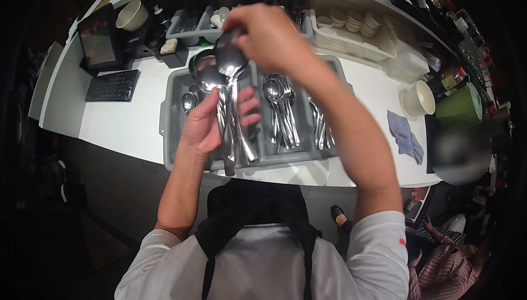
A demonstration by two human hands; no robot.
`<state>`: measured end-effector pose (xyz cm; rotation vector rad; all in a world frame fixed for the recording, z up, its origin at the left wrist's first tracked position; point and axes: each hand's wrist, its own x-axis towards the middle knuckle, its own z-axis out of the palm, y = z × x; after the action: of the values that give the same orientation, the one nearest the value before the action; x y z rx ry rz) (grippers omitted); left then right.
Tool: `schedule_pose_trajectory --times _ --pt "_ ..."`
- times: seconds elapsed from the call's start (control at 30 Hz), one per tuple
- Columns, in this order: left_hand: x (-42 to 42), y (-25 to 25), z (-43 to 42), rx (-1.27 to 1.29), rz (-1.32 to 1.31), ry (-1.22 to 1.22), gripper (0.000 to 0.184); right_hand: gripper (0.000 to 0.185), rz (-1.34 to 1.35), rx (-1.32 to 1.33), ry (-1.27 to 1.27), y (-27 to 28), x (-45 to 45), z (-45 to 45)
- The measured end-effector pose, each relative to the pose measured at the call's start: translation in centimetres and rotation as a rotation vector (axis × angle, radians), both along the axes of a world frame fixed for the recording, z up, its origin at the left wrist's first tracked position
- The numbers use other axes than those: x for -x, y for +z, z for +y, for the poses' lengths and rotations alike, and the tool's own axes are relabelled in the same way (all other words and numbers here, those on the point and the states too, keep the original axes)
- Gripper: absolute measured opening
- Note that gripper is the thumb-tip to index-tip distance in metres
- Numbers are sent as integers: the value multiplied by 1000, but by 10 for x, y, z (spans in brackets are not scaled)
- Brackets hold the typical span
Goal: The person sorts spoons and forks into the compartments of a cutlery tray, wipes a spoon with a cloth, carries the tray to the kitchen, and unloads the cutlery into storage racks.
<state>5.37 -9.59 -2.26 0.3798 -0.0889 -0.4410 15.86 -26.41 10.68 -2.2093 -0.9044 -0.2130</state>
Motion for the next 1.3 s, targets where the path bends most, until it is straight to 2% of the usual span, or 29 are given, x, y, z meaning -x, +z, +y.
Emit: schedule_pose_trajectory --times 0.07,0.17,0.27,0.4,0.43,0.5,0.57,0.6,0.77,0.8,0.9,0.93,1.1,1.13,1.17,1.23,1.27,1.3 --pt "14 5 -8 -180 59 52 33 25 72 -53 -36 -23 6 13" --pt "29 -8 -1 -172 114 37 21 24 177 -246 -25 -41 18 9" --pt "39 -6 13 -226 195 123 12 26 275 -87 -249 -67 7 -14" --pt "46 -1 32 -127 196 224 12 27 135 473 -283 -173 -15 -30" --pt "48 4 34 -139 192 253 20 26 55 472 -307 -185 -13 -30" --pt "49 -1 47 -51 183 246 15 24 -101 472 -347 -201 -8 -27" --pt "53 -5 59 23 170 235 14 33 -34 476 -370 -205 -14 -29" --pt "54 -5 65 32 176 256 14 39 -1 478 -385 -201 -15 -27" --pt "60 -7 85 29 159 341 13 33 377 348 -311 -160 -14 -38" --pt "61 -9 88 25 161 353 13 30 347 290 -265 -153 -15 -46" --pt "62 -13 91 55 164 352 16 20 572 80 -181 -138 -28 -68" --pt "62 -14 91 61 165 353 17 22 598 -10 -167 -138 -33 -75" --pt "60 -18 91 102 160 305 18 25 530 -74 -199 -126 -42 -97" --pt "60 -17 92 117 162 296 18 25 517 -137 -208 -117 -37 -95" --pt "61 -13 94 31 218 312 28 24 506 -200 -210 -105 -33 -91" --pt "64 -6 101 20 218 342 28 25 488 -251 -246 -86 -39 -88" --pt "65 -4 104 28 214 359 28 24 500 -433 -174 -71 -34 -77" --pt "66 -1 108 -1 209 400 27 24 484 -469 -165 -57 -30 -64"
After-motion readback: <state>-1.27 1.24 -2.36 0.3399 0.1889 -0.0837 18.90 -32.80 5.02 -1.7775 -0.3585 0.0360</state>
